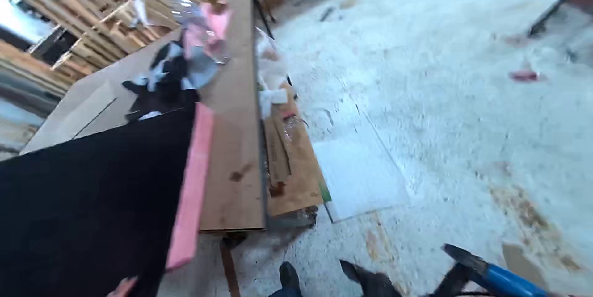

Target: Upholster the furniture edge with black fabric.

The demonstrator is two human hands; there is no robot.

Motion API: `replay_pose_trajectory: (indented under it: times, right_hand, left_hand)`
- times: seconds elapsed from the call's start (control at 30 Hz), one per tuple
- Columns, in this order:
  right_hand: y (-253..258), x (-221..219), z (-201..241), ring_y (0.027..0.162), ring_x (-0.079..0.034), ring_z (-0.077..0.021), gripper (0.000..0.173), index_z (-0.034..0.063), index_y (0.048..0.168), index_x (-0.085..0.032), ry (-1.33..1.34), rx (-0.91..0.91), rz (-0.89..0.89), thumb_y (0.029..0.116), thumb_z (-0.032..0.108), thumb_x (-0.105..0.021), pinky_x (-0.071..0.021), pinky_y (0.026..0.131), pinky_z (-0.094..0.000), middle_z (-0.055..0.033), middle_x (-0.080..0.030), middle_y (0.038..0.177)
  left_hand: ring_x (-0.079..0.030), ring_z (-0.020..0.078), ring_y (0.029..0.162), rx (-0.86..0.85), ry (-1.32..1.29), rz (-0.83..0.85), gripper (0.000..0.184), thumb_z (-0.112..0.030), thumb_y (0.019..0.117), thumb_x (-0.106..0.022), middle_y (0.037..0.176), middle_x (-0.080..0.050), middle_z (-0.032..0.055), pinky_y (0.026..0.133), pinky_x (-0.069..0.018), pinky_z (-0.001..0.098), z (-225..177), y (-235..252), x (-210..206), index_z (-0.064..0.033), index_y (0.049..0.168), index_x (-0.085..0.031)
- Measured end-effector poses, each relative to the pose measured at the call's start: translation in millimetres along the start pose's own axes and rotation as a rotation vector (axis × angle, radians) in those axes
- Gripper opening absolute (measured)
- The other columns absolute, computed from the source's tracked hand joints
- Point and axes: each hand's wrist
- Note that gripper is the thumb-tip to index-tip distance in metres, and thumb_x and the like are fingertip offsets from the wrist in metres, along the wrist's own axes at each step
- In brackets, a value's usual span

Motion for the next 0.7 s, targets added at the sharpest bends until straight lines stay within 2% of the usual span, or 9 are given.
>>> replay_pose_trajectory:
  times: [0.03, 0.1, 0.17, 0.27, 0.4, 0.5, 0.57, 0.63, 0.7]
  right_hand:
    - [8.6, -11.6, 56.7, 0.081, -0.064, -0.0082, 0.027, -0.0145, 0.094, -0.059, 0.009, 0.143, 0.027, 0.0906, 0.011, -0.067, -0.0556, 0.076, -0.0231, -0.0141, -0.065, 0.085]
    - [6.5, -41.7, 168.0, 0.074, -0.066, -0.0055, 0.022, -0.0019, 0.09, -0.065, 0.033, 0.287, 0.143, 0.0893, 0.02, -0.066, -0.0585, 0.068, -0.0242, -0.0034, -0.066, 0.079]
    - [-0.9, -98.1, 264.8, 0.067, -0.067, -0.0115, 0.022, 0.0082, 0.091, -0.07, 0.109, 0.253, 0.317, 0.0936, 0.029, -0.066, -0.0598, 0.06, -0.035, 0.0, -0.069, 0.076]
    - [1.0, -219.0, 349.8, 0.058, -0.064, -0.0215, 0.032, 0.01, 0.086, -0.073, 0.134, 0.036, 0.503, 0.0997, 0.038, -0.064, -0.0546, 0.054, -0.0457, -0.0063, -0.067, 0.067]
    - [27.8, -347.1, 370.8, 0.08, -0.067, -0.0345, 0.05, 0.0054, 0.094, -0.073, -0.065, -0.135, 0.478, 0.1013, 0.052, -0.055, -0.0514, 0.073, -0.0608, -0.0172, -0.069, 0.084]
    - [50.3, -405.1, 383.0, 0.105, -0.066, -0.0414, 0.06, 0.0025, 0.109, -0.073, -0.213, -0.183, 0.441, 0.1032, 0.056, -0.047, -0.049, 0.088, -0.0652, -0.0243, -0.07, 0.108]
    - [58.6, -419.4, 385.0, 0.118, -0.062, -0.0428, 0.058, 0.004, 0.112, -0.074, -0.418, 0.037, 0.459, 0.1048, 0.052, -0.043, -0.0484, 0.093, -0.0662, -0.0235, -0.067, 0.122]
    - [70.3, -419.7, 380.9, 0.126, -0.054, -0.0466, 0.05, 0.0073, 0.112, -0.075, -0.546, 0.265, 0.538, 0.1028, 0.049, -0.049, -0.0465, 0.096, -0.0676, -0.024, -0.062, 0.132]
    - [80.8, -413.8, 378.7, 0.114, -0.062, -0.0501, 0.043, 0.01, 0.119, -0.074, -0.567, 0.402, 0.695, 0.1033, 0.045, -0.053, -0.048, 0.089, -0.0723, -0.0275, -0.067, 0.121]
  left_hand:
    - [-0.065, 0.0215, 0.122, -0.057, -0.026, -0.021, 0.026, -0.02, 0.0968, -0.064, 0.127, -0.071, 0.0109, 0.101, -0.0539, 0.0363, 16.1, 0.2, 0.6, -0.0136, 0.119, -0.075]
    - [-0.067, 0.0279, 0.114, -0.169, -0.129, -0.055, 0.017, -0.019, 0.0955, -0.067, 0.112, -0.073, 0.0155, 0.103, -0.0522, 0.0413, 31.0, -5.5, 12.0, -0.0077, 0.104, -0.077]
    - [-0.069, 0.0353, 0.103, -0.3, -0.18, -0.1, 0.015, -0.015, 0.0886, -0.069, 0.095, -0.072, 0.02, 0.101, -0.0514, 0.048, 37.2, -11.9, 22.3, -0.0009, 0.087, -0.073]
    - [-0.067, 0.0248, 0.103, -0.381, -0.218, -0.166, 0.017, -0.028, 0.0908, -0.068, 0.093, -0.072, 0.0077, 0.1, -0.0483, 0.0436, 57.4, -10.4, 16.6, -0.0131, 0.083, -0.072]
    - [-0.067, 0.0208, 0.107, -0.347, -0.31, -0.182, 0.017, -0.028, 0.0948, -0.066, 0.094, -0.072, 0.0068, 0.104, -0.0471, 0.0367, 82.0, -3.8, 26.2, -0.0126, 0.089, -0.072]
    - [-0.069, 0.0291, 0.105, -0.22, -0.301, -0.142, 0.022, -0.023, 0.0965, -0.065, 0.095, -0.074, 0.015, 0.104, -0.0496, 0.0388, 101.1, 8.1, 37.5, -0.0042, 0.092, -0.075]
    - [-0.069, 0.0308, 0.105, -0.182, -0.255, -0.128, 0.024, -0.023, 0.098, -0.064, 0.097, -0.074, 0.0169, 0.102, -0.0506, 0.0385, 110.2, 14.8, 47.7, -0.0026, 0.094, -0.074]
    - [-0.068, 0.0256, 0.1, -0.213, -0.216, -0.159, 0.021, -0.023, 0.098, -0.064, 0.092, -0.072, 0.0129, 0.098, -0.0512, 0.0343, 117.4, 23.0, 55.9, -0.0064, 0.091, -0.074]
    - [-0.065, 0.0212, 0.102, -0.263, -0.218, -0.157, 0.015, -0.024, 0.0969, -0.065, 0.095, -0.071, 0.0075, 0.097, -0.0498, 0.0353, 120.6, 31.7, 72.0, -0.0117, 0.094, -0.074]
Point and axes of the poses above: each hand's wrist, its own y-axis towards the middle knuckle, its own x-axis out of the back of the hand, z = x × y
